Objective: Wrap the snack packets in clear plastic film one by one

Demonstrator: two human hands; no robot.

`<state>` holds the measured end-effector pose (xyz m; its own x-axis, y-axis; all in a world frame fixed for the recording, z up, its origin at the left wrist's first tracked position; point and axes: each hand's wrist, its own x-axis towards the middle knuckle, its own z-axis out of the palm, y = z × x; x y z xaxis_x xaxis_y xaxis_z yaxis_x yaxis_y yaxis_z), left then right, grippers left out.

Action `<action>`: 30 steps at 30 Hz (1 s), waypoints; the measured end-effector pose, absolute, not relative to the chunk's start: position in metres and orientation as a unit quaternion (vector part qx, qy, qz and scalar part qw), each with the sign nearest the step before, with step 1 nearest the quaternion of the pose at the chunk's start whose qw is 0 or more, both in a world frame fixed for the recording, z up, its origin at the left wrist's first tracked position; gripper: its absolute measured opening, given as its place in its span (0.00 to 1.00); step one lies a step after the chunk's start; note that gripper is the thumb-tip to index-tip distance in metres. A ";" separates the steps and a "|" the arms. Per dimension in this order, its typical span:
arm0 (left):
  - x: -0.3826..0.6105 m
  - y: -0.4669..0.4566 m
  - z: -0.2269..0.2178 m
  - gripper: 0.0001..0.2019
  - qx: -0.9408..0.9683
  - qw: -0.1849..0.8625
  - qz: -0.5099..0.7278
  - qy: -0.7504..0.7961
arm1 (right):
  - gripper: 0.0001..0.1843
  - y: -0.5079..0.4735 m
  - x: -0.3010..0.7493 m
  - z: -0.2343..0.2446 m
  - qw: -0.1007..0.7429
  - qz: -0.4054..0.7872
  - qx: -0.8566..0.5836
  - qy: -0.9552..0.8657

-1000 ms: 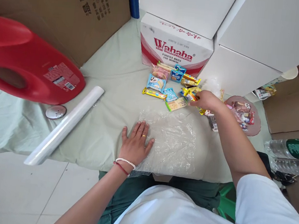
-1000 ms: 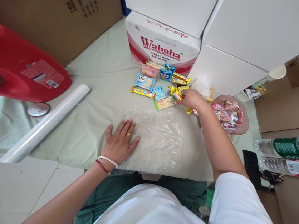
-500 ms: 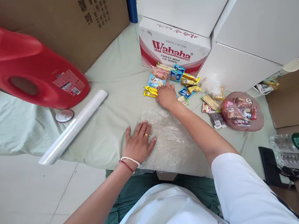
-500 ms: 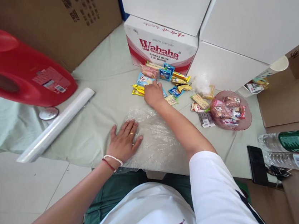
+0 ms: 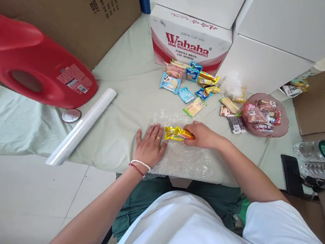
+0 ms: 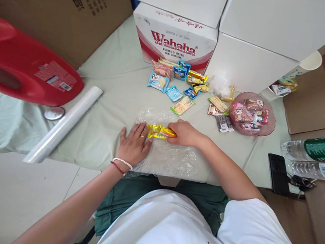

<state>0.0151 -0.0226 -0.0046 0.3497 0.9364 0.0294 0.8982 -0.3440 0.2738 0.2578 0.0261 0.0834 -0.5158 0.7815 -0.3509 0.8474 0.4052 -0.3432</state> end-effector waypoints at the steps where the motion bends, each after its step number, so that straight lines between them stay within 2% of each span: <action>1: 0.015 -0.023 -0.004 0.30 0.813 0.109 0.091 0.565 | 0.15 0.020 0.257 0.077 0.078 -0.249 0.485 0.835; 5: 0.016 -0.023 -0.002 0.29 0.811 0.110 0.093 0.567 | 0.21 0.011 0.258 0.062 0.053 -0.242 0.516 0.820; 10: 0.016 -0.023 -0.005 0.30 0.816 0.098 0.088 0.563 | 0.23 0.009 0.253 0.077 0.006 -0.178 0.582 0.793; 16: 0.017 -0.023 -0.006 0.30 0.812 0.095 0.086 0.569 | 0.23 -0.003 0.233 0.062 0.040 -0.122 0.544 0.829; 21: 0.016 -0.024 -0.005 0.29 0.819 0.090 0.088 0.560 | 0.27 -0.012 0.240 0.058 0.008 -0.122 0.534 0.836; 26: 0.015 -0.025 -0.005 0.29 0.820 0.092 0.093 0.558 | 0.26 -0.009 0.237 0.075 -0.010 -0.118 0.543 0.831; 30: 0.015 -0.024 -0.006 0.29 0.819 0.092 0.104 0.557 | 0.27 -0.003 0.221 0.063 0.002 -0.100 0.506 0.857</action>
